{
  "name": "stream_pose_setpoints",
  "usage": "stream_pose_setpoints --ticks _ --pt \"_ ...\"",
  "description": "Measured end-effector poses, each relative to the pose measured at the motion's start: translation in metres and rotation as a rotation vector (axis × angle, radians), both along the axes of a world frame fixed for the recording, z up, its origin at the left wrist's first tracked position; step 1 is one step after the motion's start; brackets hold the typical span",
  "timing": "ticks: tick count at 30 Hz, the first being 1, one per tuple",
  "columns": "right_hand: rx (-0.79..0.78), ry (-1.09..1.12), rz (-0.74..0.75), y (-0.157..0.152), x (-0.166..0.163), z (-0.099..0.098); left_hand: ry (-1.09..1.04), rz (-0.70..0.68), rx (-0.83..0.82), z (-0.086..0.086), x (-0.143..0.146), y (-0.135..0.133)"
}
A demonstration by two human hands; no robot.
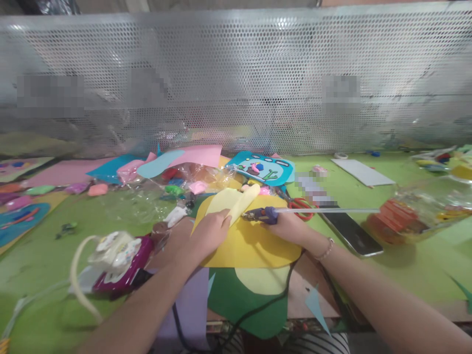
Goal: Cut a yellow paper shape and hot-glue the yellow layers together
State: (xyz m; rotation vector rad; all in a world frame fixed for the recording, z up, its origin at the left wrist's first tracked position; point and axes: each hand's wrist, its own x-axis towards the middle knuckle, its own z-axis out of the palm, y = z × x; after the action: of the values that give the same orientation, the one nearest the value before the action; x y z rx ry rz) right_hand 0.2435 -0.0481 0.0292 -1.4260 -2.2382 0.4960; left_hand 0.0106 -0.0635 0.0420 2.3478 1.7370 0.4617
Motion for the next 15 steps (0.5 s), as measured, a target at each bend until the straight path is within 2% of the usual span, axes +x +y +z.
stream_pose_setpoints --ticks 10,15 --pt "-0.062 0.083 0.029 -0.0016 -0.0024 0.0011 -0.026 -0.017 -0.023 0.0043 0.0018 -0.0041" --pt "-0.189 0.15 -0.004 0.0 -0.0014 0.0075 -0.066 0.003 -0.029 0.0051 0.0023 -0.0049"
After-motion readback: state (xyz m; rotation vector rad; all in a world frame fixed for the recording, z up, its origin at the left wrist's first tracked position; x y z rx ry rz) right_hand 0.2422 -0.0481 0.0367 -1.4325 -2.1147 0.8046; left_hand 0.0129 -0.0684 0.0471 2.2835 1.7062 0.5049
